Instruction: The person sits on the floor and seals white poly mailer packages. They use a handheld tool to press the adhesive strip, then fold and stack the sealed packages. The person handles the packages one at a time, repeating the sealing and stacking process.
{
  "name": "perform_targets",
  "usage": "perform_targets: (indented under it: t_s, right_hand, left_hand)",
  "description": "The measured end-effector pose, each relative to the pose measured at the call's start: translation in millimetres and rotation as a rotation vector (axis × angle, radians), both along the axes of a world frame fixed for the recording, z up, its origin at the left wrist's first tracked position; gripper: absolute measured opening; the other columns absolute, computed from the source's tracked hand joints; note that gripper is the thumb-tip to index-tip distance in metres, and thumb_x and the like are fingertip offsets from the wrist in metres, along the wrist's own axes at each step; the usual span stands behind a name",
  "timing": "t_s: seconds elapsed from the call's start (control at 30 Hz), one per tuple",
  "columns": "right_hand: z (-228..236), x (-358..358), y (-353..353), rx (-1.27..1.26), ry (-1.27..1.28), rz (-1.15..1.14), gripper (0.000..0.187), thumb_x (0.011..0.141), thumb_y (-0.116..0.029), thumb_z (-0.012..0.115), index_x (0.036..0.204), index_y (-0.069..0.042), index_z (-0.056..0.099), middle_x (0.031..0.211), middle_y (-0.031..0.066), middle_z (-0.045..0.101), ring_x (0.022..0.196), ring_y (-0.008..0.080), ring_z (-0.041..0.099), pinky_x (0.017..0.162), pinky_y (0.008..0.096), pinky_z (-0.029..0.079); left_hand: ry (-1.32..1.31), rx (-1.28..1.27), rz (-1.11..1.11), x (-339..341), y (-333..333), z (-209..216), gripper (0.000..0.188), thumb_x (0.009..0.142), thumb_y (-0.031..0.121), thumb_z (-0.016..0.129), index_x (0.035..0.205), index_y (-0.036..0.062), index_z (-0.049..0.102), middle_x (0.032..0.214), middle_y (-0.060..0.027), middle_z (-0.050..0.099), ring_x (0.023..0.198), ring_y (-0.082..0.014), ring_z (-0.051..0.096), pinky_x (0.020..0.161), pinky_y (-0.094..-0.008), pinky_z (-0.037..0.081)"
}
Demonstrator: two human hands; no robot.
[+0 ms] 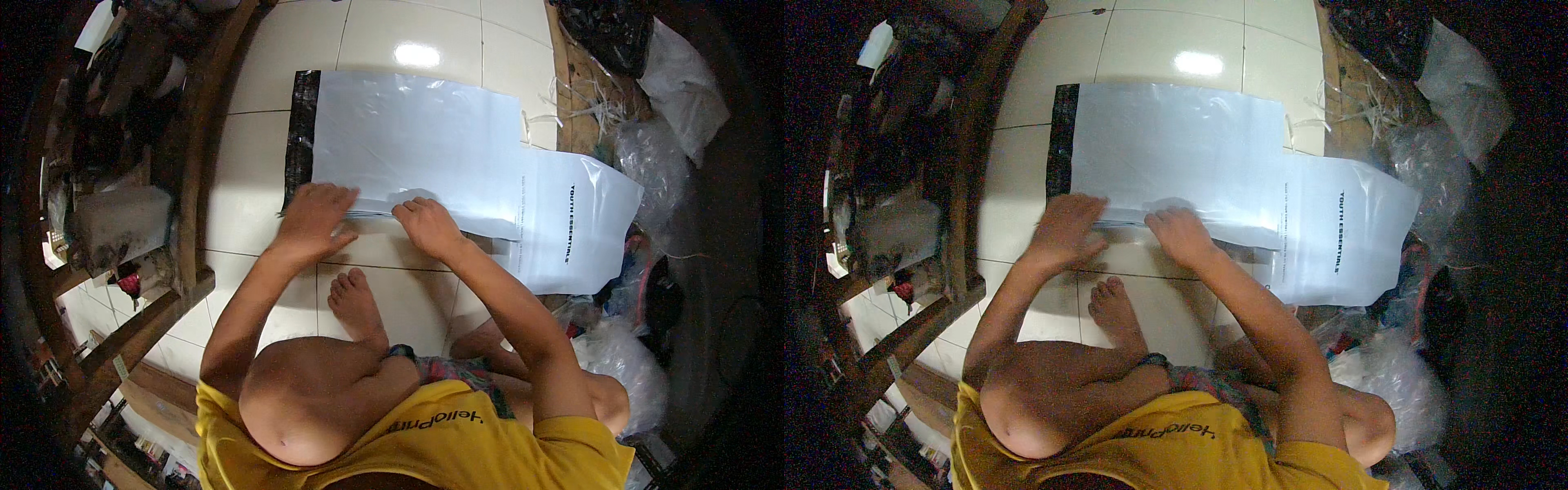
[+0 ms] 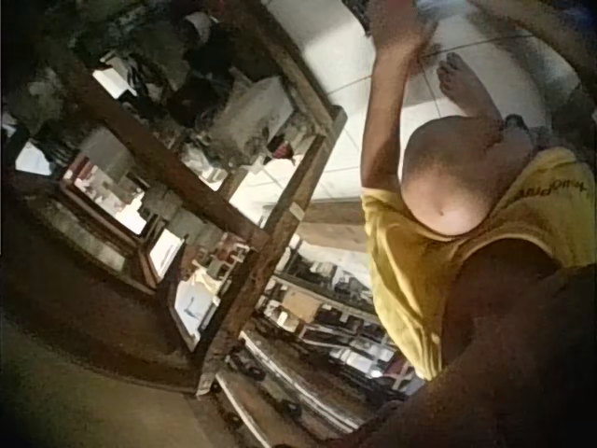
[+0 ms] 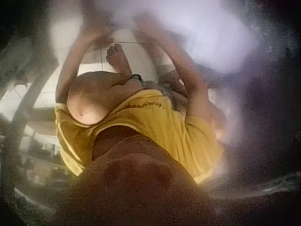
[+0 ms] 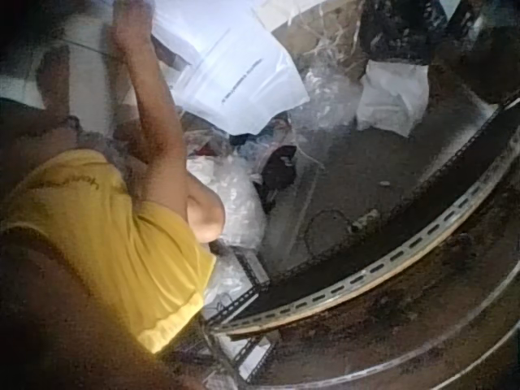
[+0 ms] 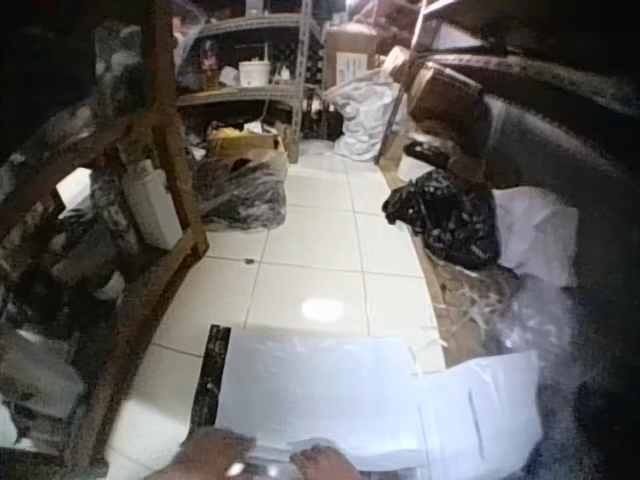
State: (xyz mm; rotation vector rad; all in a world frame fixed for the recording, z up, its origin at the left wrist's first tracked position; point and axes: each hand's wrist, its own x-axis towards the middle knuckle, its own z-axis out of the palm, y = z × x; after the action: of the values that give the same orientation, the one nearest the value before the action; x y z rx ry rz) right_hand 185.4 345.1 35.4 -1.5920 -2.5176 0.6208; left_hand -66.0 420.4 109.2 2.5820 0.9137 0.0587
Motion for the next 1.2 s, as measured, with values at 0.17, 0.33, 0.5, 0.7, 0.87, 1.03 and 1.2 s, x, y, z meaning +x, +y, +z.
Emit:
perform_targets:
  t_s: [0.17, 0.33, 0.5, 0.7, 0.87, 1.03, 1.2]
  right_hand:
    - [10, 20, 2, -0.09, 0.019, -0.03, 0.018, 0.089, -0.017, 0.059, 0.101, -0.004, 0.059, 0.093, 0.0155, 0.066, 0.093, 0.035, 0.063, 0.082, 0.0465, 0.051]
    - [23, 119, -31, -0.18, -0.094, -0.211, 0.02, 0.091, -0.021, 0.057, 0.103, -0.007, 0.063, 0.09, 0.0175, 0.069, 0.089, 0.0368, 0.067, 0.078, 0.0486, 0.053]
    - [49, 176, -29, -0.439, -0.117, -0.432, 0.024, 0.094, -0.026, 0.058, 0.105, -0.005, 0.063, 0.083, 0.0211, 0.067, 0.086, 0.0403, 0.066, 0.077, 0.051, 0.052]
    - [29, 172, -25, -0.223, -0.215, -0.639, 0.039, 0.09, -0.019, 0.061, 0.126, -0.006, 0.056, 0.111, 0.0232, 0.064, 0.101, 0.0415, 0.063, 0.089, 0.0505, 0.049]
    - [49, 105, -14, 0.168, -0.17, -0.14, 0.063, 0.08, -0.012, 0.067, 0.14, -0.01, 0.048, 0.142, 0.0178, 0.045, 0.129, 0.0379, 0.044, 0.106, 0.0501, 0.037]
    - [22, 83, -13, 0.014, -0.391, -0.064, 0.06, 0.088, -0.011, 0.053, 0.147, -0.01, 0.039, 0.145, 0.0165, 0.043, 0.128, 0.0336, 0.045, 0.107, 0.0476, 0.037]
    - [19, 83, -4, -0.006, -0.461, -0.06, 0.058, 0.088, -0.011, 0.054, 0.145, -0.009, 0.041, 0.142, 0.0157, 0.046, 0.124, 0.0322, 0.048, 0.103, 0.0467, 0.04]
  left_hand:
    - [0.294, -0.175, 0.028, 11, 16, -66, 0.018, 0.086, 0.021, 0.06, 0.097, 0.0082, 0.068, 0.084, -0.0157, 0.069, 0.085, -0.0362, 0.068, 0.077, -0.0494, 0.051]
    - [0.171, -0.254, 0.09, 7, 22, -69, 0.018, 0.089, 0.018, 0.056, 0.1, 0.0098, 0.067, 0.086, -0.0169, 0.069, 0.085, -0.0395, 0.067, 0.075, -0.052, 0.052]
    - [0.187, -0.317, 0.12, 5, 30, -68, 0.02, 0.093, 0.019, 0.051, 0.102, 0.0065, 0.065, 0.089, -0.0201, 0.068, 0.087, -0.0415, 0.066, 0.078, -0.0541, 0.051]
    - [0.225, -0.368, 0.108, 6, 44, -77, 0.027, 0.096, 0.022, 0.045, 0.106, 0.0033, 0.062, 0.094, -0.0231, 0.067, 0.09, -0.0435, 0.065, 0.08, -0.0556, 0.05]
    - [0.284, -0.394, 0.13, 15, 53, -68, 0.029, 0.093, 0.021, 0.043, 0.103, 0.0028, 0.064, 0.097, -0.0241, 0.068, 0.093, -0.043, 0.065, 0.084, -0.0564, 0.049]
    - [0.29, -0.349, 0.152, 22, 61, -55, 0.031, 0.092, 0.025, 0.048, 0.106, 0.0025, 0.063, 0.098, -0.0231, 0.068, 0.095, -0.0416, 0.064, 0.09, -0.0546, 0.046]
    - [-0.051, 0.053, 0.055, 19, 47, -48, 0.035, 0.085, 0.022, 0.063, 0.115, 0.0037, 0.061, 0.116, -0.0169, 0.061, 0.111, -0.0339, 0.056, 0.097, -0.0491, 0.041]
